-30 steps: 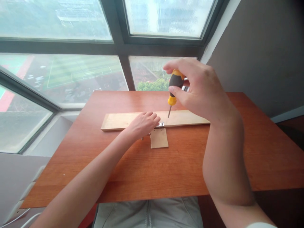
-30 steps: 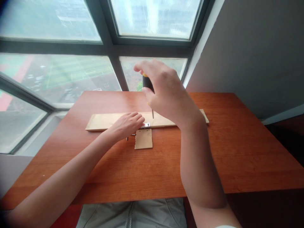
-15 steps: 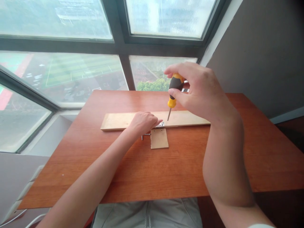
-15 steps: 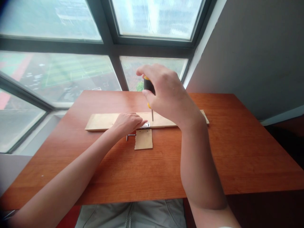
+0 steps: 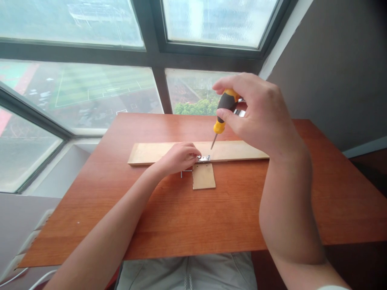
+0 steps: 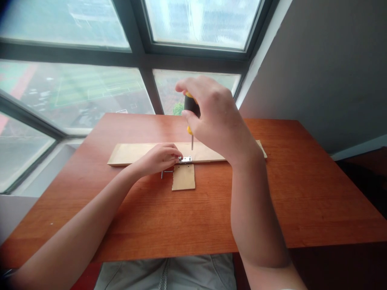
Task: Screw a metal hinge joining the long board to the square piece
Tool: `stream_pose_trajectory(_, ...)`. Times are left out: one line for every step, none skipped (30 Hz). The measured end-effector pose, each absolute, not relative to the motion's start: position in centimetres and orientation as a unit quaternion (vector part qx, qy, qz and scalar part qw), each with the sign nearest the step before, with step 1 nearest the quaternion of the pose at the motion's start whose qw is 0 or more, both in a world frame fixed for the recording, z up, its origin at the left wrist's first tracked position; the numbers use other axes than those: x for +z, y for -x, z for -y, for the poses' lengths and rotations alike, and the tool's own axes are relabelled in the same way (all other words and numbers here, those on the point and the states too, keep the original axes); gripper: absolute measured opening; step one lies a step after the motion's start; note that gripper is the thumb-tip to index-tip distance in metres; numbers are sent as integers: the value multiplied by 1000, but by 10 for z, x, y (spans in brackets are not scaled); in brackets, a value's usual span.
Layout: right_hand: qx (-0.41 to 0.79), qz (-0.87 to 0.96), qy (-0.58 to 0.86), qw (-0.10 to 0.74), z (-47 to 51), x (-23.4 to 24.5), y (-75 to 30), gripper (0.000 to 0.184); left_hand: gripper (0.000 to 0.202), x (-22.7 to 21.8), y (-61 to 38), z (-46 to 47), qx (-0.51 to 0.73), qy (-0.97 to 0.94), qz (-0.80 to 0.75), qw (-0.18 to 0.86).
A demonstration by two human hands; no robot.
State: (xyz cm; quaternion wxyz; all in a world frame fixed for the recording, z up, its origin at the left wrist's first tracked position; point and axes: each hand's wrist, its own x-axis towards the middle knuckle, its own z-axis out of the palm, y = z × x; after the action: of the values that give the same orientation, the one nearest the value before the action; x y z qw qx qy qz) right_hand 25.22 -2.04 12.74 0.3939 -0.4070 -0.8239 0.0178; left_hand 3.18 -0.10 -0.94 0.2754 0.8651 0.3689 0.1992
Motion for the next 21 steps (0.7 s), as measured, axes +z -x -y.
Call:
stream_pose_trajectory(19,824,407,394,21,127,-252,34,20,-13,-32,0,209,-860,-374,278)
stream_pose_trajectory(22,823,407,395,21,127,-251,34,19,-16,-33,0,219,-856,-377,279)
stream_pose_trajectory(24,824,407,395,22,128,-250,34,18,-19,-33,-1,228,-853,-376,282)
stream_pose_trajectory(27,823,406,395,23,128,-250,35,18,-21,-33,-2,236,-851,-374,283)
stream_pose_trajectory(31,823,405,396,24,129,-249,35,17,-23,-33,-2,242,-850,-372,284)
stream_pose_trajectory(36,823,405,397,25,129,-248,35,16,-25,-33,-2,247,-849,-371,284)
stream_pose_trajectory(41,822,405,398,25,130,-248,35,16,-25,-33,-3,251,-848,-372,282)
stream_pose_trajectory(48,821,405,399,26,130,-247,34,15,-26,-33,-3,253,-847,-375,279)
stream_pose_trajectory(56,820,406,399,27,131,-245,34,14,-26,-34,-3,255,-847,-377,275)
stream_pose_trajectory(64,819,406,400,27,131,-244,34,14,-26,-34,-3,257,-847,-380,269)
stream_pose_trajectory(71,819,406,400,27,131,-243,35,13,-26,-34,-2,258,-847,-382,263)
stream_pose_trajectory(75,818,405,401,28,130,-242,35,12,-26,-35,-2,260,-847,-384,259)
stream_pose_trajectory(77,818,404,401,27,130,-241,36,12,-26,-35,-2,261,-847,-385,257)
stream_pose_trajectory(77,819,404,400,27,129,-240,36,12,-25,-35,-2,263,-845,-387,258)
stream_pose_trajectory(77,819,405,399,27,128,-239,36,12,-25,-35,-2,266,-842,-390,261)
stream_pose_trajectory(76,820,405,398,27,128,-239,36,11,-25,-35,-1,270,-838,-391,268)
stream_pose_trajectory(76,821,404,397,26,127,-239,36,11,-24,-35,-1,276,-833,-393,276)
stream_pose_trajectory(75,821,403,397,26,127,-239,35,11,-24,-35,0,283,-827,-395,284)
stream_pose_trajectory(74,822,401,398,26,127,-239,35,11,-23,-34,1,291,-820,-399,291)
stream_pose_trajectory(72,822,400,398,25,127,-240,35,11,-23,-34,1,297,-813,-404,297)
stream_pose_trajectory(70,823,399,399,25,127,-240,35,11,-23,-34,2,300,-806,-412,301)
